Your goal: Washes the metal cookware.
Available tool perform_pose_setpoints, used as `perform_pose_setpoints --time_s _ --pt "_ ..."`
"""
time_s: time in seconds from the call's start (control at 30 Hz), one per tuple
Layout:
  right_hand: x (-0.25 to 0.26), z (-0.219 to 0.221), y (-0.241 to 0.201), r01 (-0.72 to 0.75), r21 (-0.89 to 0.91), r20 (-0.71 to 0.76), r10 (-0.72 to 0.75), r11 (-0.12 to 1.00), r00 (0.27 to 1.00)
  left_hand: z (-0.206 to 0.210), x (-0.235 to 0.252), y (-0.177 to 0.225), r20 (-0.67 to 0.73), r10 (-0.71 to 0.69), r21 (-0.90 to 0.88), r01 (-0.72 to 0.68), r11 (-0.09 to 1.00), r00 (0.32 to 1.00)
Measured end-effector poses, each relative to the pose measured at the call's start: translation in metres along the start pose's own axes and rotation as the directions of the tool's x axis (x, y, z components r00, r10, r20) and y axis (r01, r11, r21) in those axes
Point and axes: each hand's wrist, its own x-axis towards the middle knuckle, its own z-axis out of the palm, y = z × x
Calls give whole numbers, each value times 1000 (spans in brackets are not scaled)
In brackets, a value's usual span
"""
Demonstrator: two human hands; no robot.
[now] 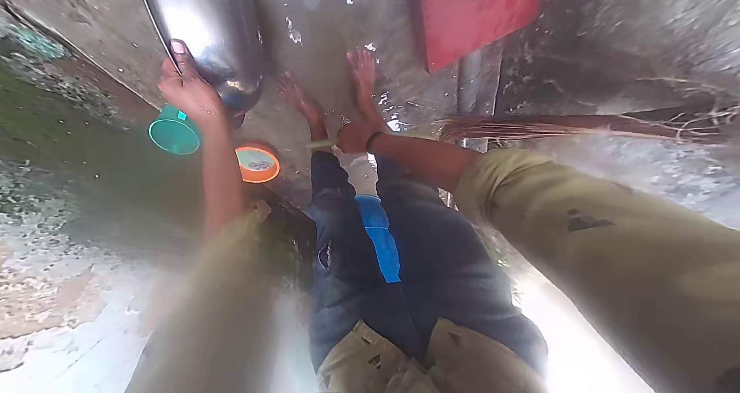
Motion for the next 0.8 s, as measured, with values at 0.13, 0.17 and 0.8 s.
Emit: perform_pose_setpoints --time_s 0.13,0.17,0.8 --pt "6 -33 32 -167 68 -126 175 984 977 1 -2 -6 2 13 -20 -13 1000 1000" --pt "6 -37 41 -219 80 -153 229 972 961 1 -4 -8 -1 13 -26 -13 1000 1000" --pt "-46 -60 118 -329 111 -160 343 938 926 -2 -53 34 -43 -47 -7 47 999 998"
